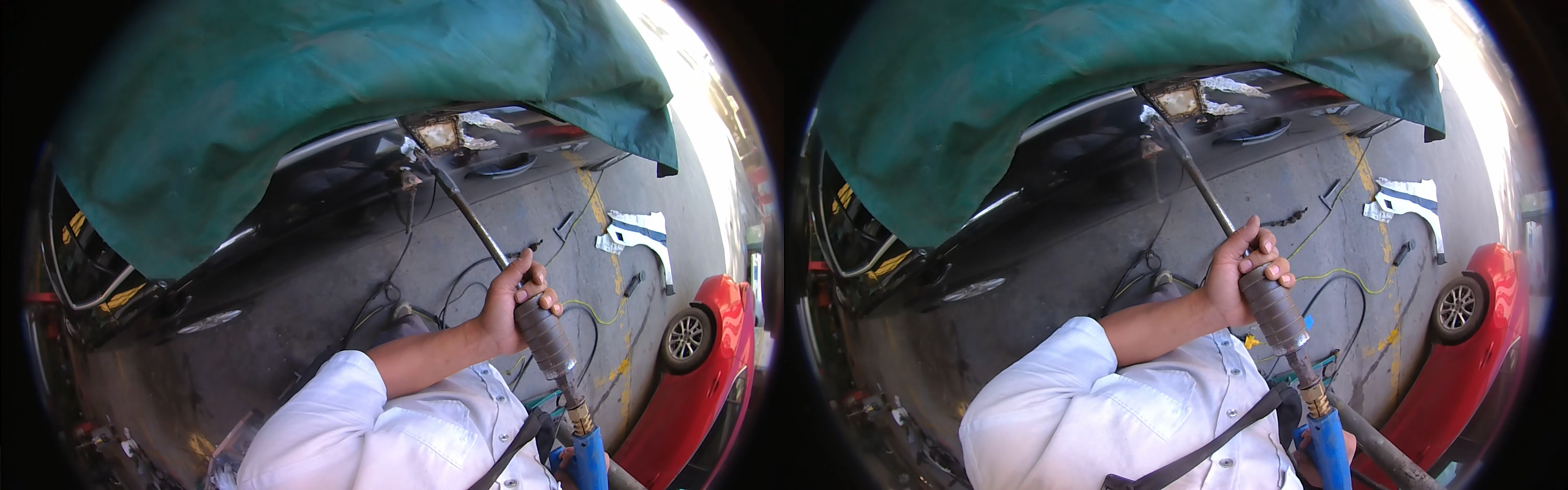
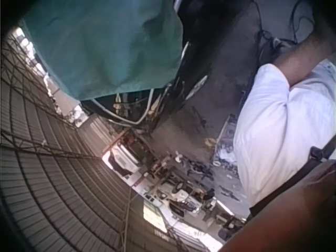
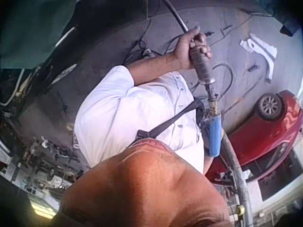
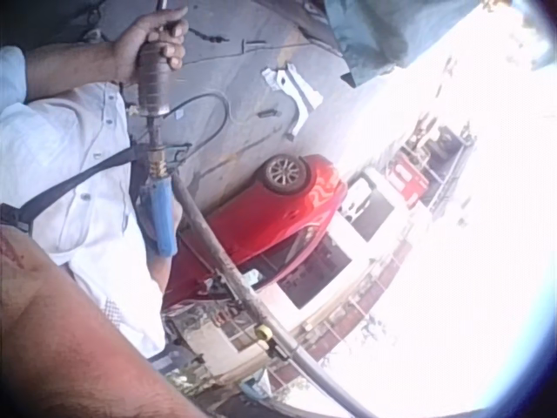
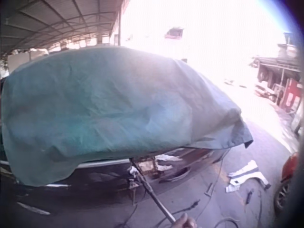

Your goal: The person uses an angle grinder to remove material from a damaged section of a black car's side panel. They then use a pneumatic heat gun to apply heat to the same area, followed by another round of grinding with the angle grinder.

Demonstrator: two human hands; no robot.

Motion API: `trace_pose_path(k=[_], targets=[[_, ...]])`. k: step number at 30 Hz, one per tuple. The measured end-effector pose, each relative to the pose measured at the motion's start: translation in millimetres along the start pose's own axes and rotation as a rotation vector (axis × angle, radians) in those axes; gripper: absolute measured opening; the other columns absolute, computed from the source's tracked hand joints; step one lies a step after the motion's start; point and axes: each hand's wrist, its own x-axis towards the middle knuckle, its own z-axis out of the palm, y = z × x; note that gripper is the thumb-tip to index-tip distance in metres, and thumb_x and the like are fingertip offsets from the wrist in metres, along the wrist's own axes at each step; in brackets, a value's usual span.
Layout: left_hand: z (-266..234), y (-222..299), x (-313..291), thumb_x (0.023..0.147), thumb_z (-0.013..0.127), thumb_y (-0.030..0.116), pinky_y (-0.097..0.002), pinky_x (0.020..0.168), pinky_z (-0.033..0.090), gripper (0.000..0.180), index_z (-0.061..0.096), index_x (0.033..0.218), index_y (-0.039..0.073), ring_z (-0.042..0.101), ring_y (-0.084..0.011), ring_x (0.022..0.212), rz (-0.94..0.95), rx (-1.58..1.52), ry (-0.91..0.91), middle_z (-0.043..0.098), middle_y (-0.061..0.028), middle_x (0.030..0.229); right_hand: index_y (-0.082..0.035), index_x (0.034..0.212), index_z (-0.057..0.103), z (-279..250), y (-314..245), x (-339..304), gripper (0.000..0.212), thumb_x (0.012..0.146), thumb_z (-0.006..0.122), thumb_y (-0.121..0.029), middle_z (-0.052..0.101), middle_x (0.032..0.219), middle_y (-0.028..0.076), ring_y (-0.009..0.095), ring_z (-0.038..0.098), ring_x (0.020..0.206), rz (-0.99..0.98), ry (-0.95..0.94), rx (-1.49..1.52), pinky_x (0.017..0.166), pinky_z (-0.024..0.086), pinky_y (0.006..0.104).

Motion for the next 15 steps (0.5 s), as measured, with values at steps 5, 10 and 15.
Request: trace_pose_path(k=[5,10,15], targets=[[-9,3,7,0.102,0.056,0.047,-0.0343,0.075,0.049,0.042,0.055,0.076,0.014,0.055,-0.0113,0.064,-0.004,-0.004,-0.015,0.035,0.0081,0.052,-0.002,0.115,0.058,2,-4,4,0.054,0.066,0.078,0.001,0.065,0.095,0.010,0.020,0.062,0.086,0.001,-0.009,-0.027,0.081,0.051,0.0370],[-3,9,6,0.102,0.056,0.048,-0.0346,0.075,0.049,0.042,0.055,0.077,0.015,0.056,-0.0116,0.064,-0.015,0.002,-0.015,0.035,0.0084,0.052,-0.002,0.114,0.059,3,-8,8,0.051,0.067,0.078,0.001,0.065,0.094,0.010,0.020,0.062,0.084,0.002,-0.015,-0.046,0.080,0.051,0.0364],[-12,8,6,0.102,0.055,0.049,-0.0349,0.075,0.049,0.042,0.055,0.077,0.015,0.057,-0.0119,0.064,-0.010,-0.009,0.010,0.036,0.0085,0.052,-0.002,0.112,0.060,3,-12,11,0.047,0.068,0.077,0.001,0.065,0.093,0.009,0.020,0.062,0.083,0.003,-0.017,-0.065,0.079,0.051,0.0358]])
